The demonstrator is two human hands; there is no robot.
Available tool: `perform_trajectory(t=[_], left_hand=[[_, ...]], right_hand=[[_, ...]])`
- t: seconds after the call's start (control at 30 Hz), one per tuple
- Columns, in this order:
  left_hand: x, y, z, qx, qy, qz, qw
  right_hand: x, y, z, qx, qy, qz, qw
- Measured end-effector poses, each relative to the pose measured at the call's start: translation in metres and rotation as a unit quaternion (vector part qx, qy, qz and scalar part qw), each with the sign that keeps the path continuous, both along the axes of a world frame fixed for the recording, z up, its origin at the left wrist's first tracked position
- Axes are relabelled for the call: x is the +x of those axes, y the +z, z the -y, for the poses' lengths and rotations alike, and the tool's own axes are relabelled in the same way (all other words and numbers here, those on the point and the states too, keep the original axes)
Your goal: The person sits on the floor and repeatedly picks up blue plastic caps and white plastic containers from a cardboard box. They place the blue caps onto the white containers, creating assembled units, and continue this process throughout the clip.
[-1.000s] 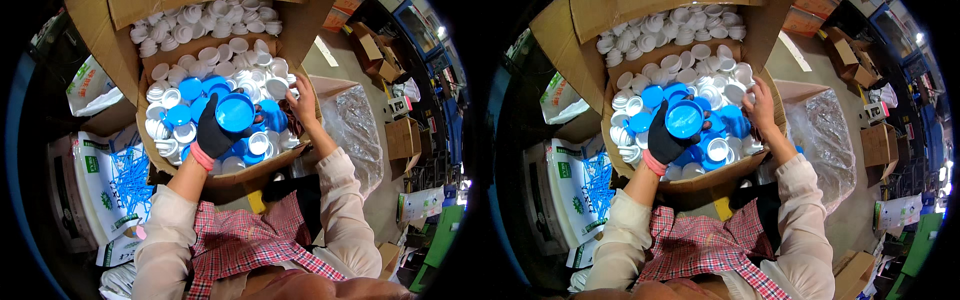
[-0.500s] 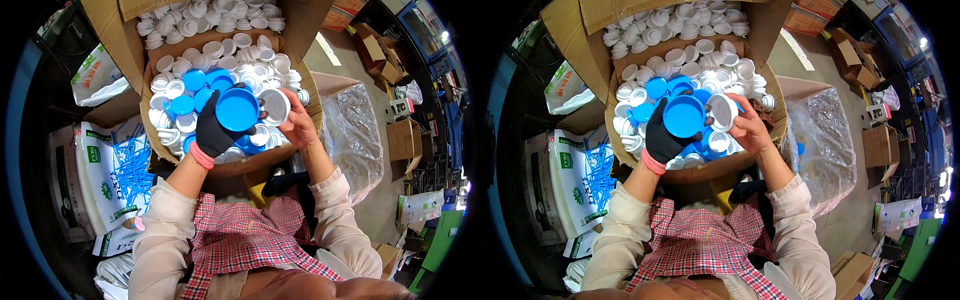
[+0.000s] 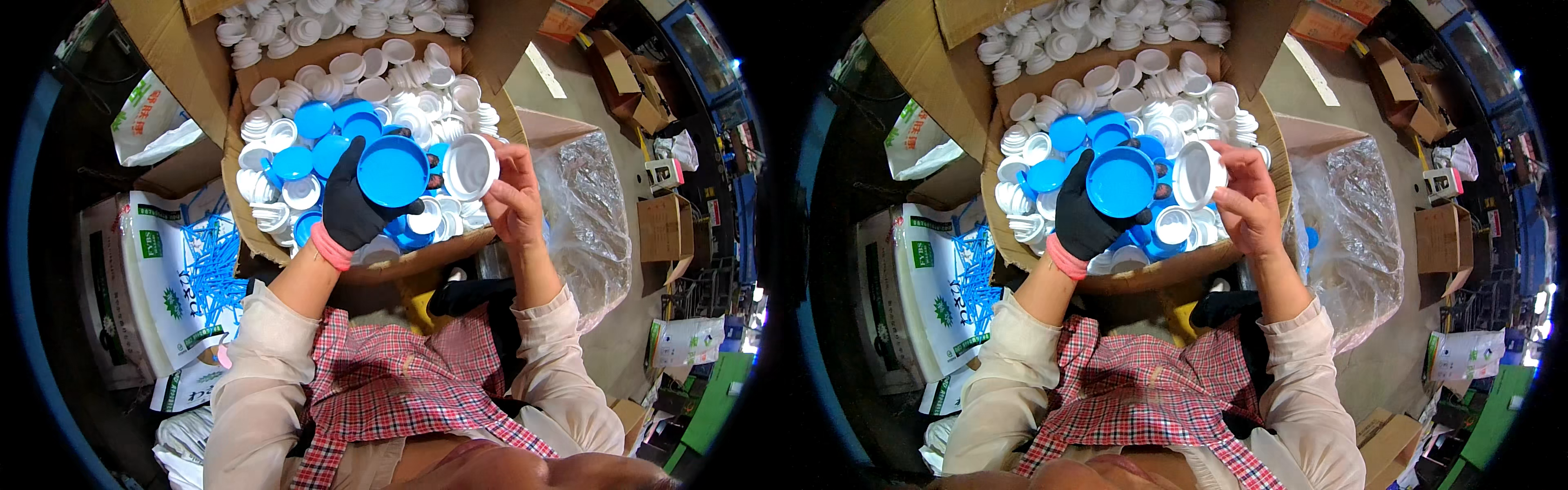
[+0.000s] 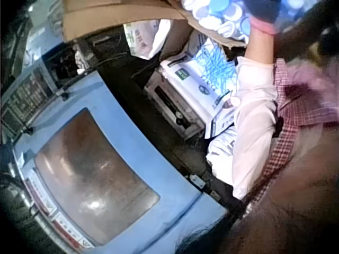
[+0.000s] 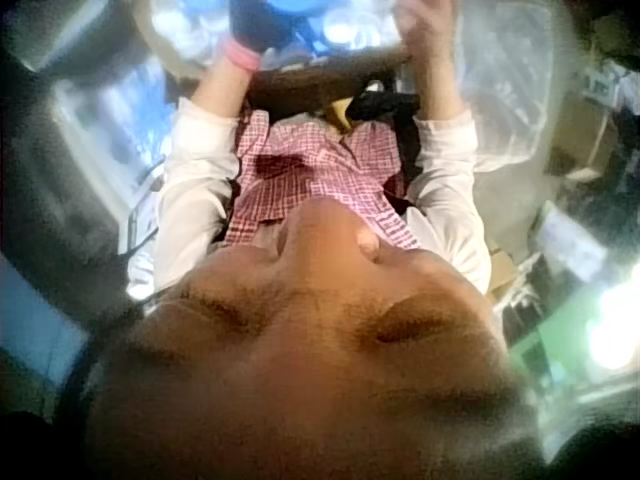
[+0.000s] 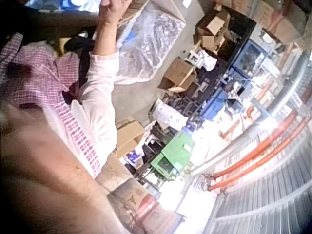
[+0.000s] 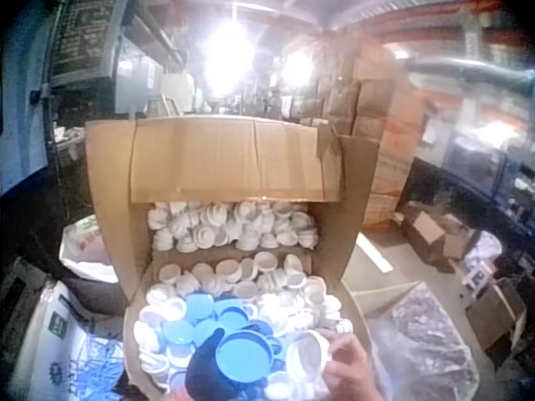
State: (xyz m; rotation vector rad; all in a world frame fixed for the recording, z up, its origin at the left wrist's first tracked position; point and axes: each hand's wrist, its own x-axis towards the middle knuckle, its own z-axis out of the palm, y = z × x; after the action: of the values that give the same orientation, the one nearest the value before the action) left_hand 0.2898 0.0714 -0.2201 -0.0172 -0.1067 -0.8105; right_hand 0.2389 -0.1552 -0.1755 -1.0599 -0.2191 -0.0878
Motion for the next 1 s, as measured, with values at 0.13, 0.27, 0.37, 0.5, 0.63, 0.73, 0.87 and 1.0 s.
perform_trajectory(t=[0.13, 0.27, 0.37, 0.5, 0.63, 0.73, 0.87, 1.0], left_hand=[[0.000, 0.000, 0.005, -0.068, -0.055, 0.045, 0.995], [-0.001, -0.001, 0.006, -0.050, -0.052, 0.050, 0.996], [-0.001, -0.009, 0.006, 0.025, 0.012, 0.035, 0.999], [-0.007, 0.004, 0.002, 0.109, 0.060, 0.109, 0.986], [-0.007, -0.012, -0.002, 0.496, 0.220, 0.503, 0.673], [-0.007, -0.009, -0.003, 0.448, 0.194, 0.512, 0.706], [-0.007, -0.001, 0.003, -0.042, -0.005, 0.058, 0.997], [-0.009, -0.004, 0.002, 0.324, 0.225, 0.378, 0.837]], right_hand=[[0.001, -0.001, -0.003, -0.007, -0.007, -0.071, 0.997], [-0.002, -0.003, -0.005, -0.108, 0.060, -0.107, 0.987], [-0.003, -0.009, -0.013, -0.191, 0.076, -0.035, 0.978], [-0.010, 0.002, -0.013, -0.370, 0.042, 0.040, 0.927], [-0.010, 0.003, -0.017, -0.369, 0.055, -0.009, 0.928], [-0.009, 0.004, -0.020, -0.448, 0.007, 0.125, 0.885], [-0.008, 0.001, -0.014, -0.481, 0.010, 0.207, 0.852], [-0.012, 0.011, -0.021, -0.581, -0.132, 0.227, 0.771]])
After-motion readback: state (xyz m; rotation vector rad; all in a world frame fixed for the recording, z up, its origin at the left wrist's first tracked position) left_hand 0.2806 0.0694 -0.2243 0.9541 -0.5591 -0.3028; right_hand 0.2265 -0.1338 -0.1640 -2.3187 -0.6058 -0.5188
